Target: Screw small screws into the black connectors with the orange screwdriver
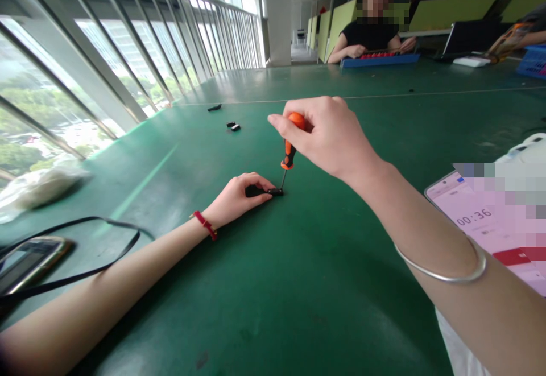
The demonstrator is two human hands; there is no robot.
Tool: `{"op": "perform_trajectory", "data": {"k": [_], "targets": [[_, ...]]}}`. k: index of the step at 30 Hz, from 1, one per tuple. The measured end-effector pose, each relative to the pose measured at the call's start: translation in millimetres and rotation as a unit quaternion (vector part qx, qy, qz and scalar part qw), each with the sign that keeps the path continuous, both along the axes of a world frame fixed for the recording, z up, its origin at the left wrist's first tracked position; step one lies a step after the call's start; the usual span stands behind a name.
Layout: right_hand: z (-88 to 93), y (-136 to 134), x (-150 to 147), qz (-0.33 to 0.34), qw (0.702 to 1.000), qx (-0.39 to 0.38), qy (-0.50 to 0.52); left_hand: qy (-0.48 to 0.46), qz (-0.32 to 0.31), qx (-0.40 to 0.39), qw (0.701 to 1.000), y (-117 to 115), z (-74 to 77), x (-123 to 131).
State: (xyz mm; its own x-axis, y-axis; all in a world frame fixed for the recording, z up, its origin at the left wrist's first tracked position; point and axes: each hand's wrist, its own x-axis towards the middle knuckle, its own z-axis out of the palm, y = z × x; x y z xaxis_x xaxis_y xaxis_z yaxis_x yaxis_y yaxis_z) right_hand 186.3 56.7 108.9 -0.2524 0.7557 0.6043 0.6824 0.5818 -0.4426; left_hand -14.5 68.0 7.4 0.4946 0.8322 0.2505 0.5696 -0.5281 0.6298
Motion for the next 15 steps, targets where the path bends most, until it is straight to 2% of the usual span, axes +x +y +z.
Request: {"op": "perform_trajectory", "data": {"k": [4,8,15], "targets": [[3.6,-1.6,1.9,-0.007,1.0,-0.027,-0.008,0.002,-0.002,0.001,1.0,0.4,-0.3,-0.2],[4.6,-0.5,4.1,-0.03,0.998,-0.019,-0.044,0.001,-0.005,0.003,1.0,0.5,-0.6,-0.8],[4.6,0.5,9.2,0.018,0.999,-0.022,-0.043,0.005,-0.006,0.004,1.0,0.3,-0.1,-1.3]]}}
